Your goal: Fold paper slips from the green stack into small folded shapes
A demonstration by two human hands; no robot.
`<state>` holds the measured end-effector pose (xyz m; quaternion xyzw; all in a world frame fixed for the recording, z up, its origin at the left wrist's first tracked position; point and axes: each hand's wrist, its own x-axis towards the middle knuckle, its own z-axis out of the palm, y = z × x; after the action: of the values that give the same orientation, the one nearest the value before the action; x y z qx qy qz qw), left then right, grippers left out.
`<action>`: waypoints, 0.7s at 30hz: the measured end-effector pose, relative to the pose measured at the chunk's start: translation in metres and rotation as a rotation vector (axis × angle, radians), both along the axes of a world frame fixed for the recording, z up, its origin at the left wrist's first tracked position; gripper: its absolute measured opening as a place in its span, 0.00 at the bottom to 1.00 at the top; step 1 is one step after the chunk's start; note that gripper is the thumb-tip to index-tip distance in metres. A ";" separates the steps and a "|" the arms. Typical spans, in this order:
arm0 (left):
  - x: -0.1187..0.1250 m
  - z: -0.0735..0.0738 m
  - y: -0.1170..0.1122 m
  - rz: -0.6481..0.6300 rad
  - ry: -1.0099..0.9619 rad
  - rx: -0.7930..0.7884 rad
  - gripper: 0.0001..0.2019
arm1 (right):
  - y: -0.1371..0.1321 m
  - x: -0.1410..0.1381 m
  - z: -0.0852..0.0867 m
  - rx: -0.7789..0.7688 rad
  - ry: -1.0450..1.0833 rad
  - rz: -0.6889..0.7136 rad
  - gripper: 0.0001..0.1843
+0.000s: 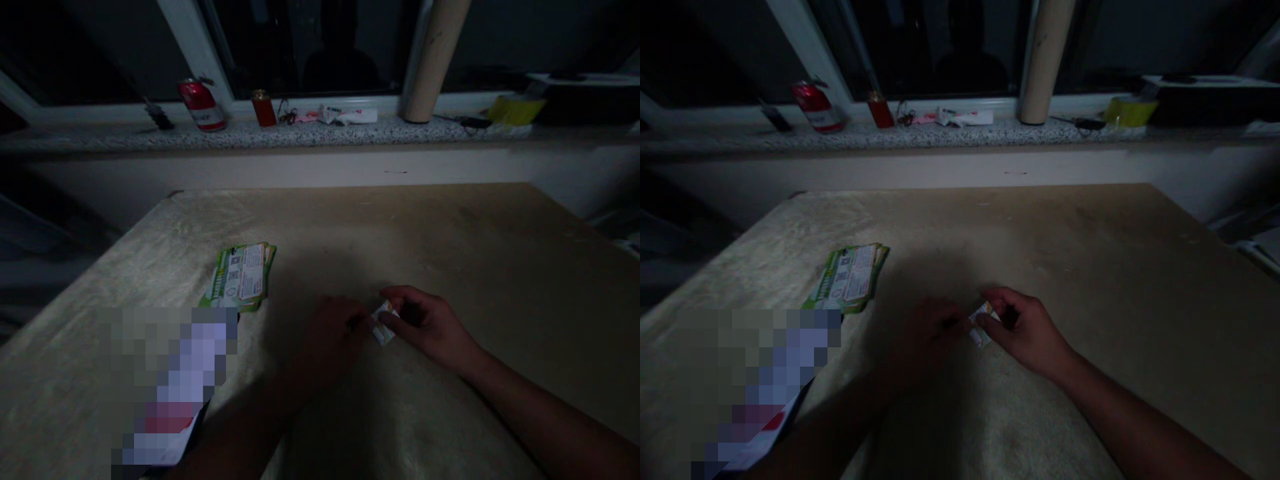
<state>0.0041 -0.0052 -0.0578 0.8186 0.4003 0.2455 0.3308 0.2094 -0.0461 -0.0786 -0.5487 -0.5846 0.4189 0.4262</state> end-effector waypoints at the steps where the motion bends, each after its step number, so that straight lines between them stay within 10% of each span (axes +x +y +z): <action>1: 0.000 0.001 0.000 -0.009 0.002 0.007 0.11 | 0.000 -0.001 0.000 -0.006 0.016 0.005 0.19; 21: 0.001 0.005 -0.002 -0.126 -0.094 0.033 0.08 | 0.001 -0.004 0.013 -0.001 0.283 0.057 0.17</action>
<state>0.0053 -0.0068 -0.0524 0.8350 0.3279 0.2690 0.3505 0.2051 -0.0452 -0.0658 -0.4674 -0.5337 0.5044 0.4922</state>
